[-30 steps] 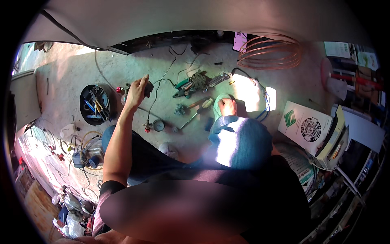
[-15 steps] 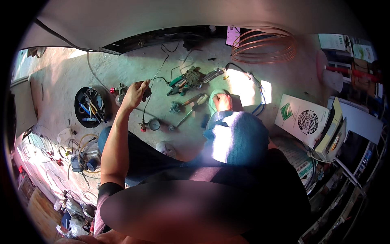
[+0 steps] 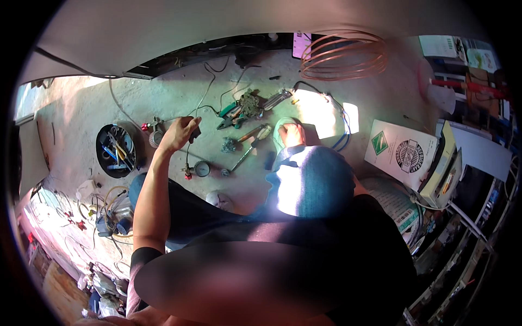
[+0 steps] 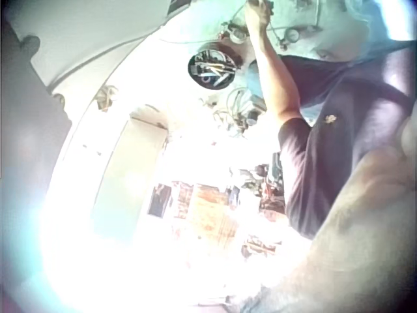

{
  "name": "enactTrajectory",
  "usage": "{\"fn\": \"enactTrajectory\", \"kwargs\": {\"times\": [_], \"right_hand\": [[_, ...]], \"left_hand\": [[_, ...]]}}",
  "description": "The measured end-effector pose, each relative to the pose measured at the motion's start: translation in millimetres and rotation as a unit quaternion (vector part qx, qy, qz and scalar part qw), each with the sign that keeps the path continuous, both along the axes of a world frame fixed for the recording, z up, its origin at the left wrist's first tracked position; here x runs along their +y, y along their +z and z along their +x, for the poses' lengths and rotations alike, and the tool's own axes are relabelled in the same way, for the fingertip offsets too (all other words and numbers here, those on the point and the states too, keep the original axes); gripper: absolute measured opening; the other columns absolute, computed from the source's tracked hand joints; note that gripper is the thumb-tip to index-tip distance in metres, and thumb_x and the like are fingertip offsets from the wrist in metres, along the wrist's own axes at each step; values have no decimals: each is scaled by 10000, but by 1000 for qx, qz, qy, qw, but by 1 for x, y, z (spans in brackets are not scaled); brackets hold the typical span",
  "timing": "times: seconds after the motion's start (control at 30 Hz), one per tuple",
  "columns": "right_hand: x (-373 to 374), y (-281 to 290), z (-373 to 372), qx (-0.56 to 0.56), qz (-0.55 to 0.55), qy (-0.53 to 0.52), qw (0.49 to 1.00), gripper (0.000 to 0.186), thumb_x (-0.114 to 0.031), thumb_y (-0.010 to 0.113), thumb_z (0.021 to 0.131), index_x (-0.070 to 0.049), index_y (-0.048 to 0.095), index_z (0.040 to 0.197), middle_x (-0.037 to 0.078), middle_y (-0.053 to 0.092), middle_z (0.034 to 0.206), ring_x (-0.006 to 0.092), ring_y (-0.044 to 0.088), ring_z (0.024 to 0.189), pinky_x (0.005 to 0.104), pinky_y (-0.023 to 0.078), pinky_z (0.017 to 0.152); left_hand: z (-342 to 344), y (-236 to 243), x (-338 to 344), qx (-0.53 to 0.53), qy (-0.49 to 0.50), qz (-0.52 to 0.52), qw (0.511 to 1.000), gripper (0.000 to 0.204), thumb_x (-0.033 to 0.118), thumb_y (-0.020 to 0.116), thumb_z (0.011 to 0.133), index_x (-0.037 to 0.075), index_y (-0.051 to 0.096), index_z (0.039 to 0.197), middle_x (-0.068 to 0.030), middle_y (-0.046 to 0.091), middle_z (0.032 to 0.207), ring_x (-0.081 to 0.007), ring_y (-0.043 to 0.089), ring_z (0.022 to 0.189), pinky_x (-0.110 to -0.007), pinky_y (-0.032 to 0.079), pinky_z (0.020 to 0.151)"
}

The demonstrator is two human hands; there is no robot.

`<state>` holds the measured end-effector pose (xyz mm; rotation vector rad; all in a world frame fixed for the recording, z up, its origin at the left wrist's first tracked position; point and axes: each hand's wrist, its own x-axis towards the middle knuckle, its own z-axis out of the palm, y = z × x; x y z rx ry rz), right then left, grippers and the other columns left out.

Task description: The person sits on the floor and uses a soldering iron to heat and join wires inside an appliance. They manipulate the wires with pliers and their hands, applying heat to the connection points.

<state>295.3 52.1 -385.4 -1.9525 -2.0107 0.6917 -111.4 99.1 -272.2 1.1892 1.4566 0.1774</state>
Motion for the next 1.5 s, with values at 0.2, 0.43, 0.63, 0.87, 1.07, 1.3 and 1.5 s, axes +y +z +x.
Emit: {"fn": "enactTrajectory", "kwargs": {"times": [0.2,0.43,0.63,0.87,1.07,1.3,1.5], "right_hand": [[1,-1,1,-4,1,18,1000,278,-148,638,833,31,544,643,248,530,624,424,552,541,482,396,517],[2,1,-3,4,-40,13,999,284,-139,648,838,43,530,654,263,520,636,420,544,539,472,396,518],[2,8,-7,-7,-25,28,999,278,-127,643,842,41,527,653,259,516,623,417,530,536,467,397,520],[0,-3,-3,12,-42,10,999,304,-183,633,853,23,541,649,249,539,654,443,538,566,496,381,534],[-1,-2,-3,0,-33,28,999,310,-120,616,872,47,503,637,226,522,590,334,487,474,445,386,516],[-2,-6,-3,0,-25,30,999,306,-128,616,867,42,510,636,223,524,584,331,499,472,447,388,512],[-2,-2,-5,7,-28,23,999,302,-125,618,868,45,517,639,215,539,583,336,526,483,441,403,518]], "left_hand": [[7,-3,3,-7,-28,-8,1000,576,497,493,980,-25,613,769,-77,620,653,-157,589,570,-339,462,593],[10,5,1,1,-39,4,999,569,503,485,976,-9,619,769,-100,622,624,-198,616,589,-377,470,627],[9,7,-2,3,-40,9,999,587,539,508,949,-15,623,791,-110,626,644,-204,622,602,-380,476,635],[4,3,-7,9,-22,33,999,576,530,523,948,-20,624,812,-119,618,651,-215,612,599,-391,475,620],[0,2,-12,35,-33,66,997,577,532,526,945,-25,625,832,-134,607,659,-241,608,615,-406,478,634],[-4,1,-17,23,-26,58,998,574,533,527,943,-27,625,862,-141,618,688,-244,611,627,-408,483,641],[-1,8,-18,34,-22,68,997,579,535,524,940,-29,628,855,-149,628,693,-265,631,652,-418,487,653]]}}
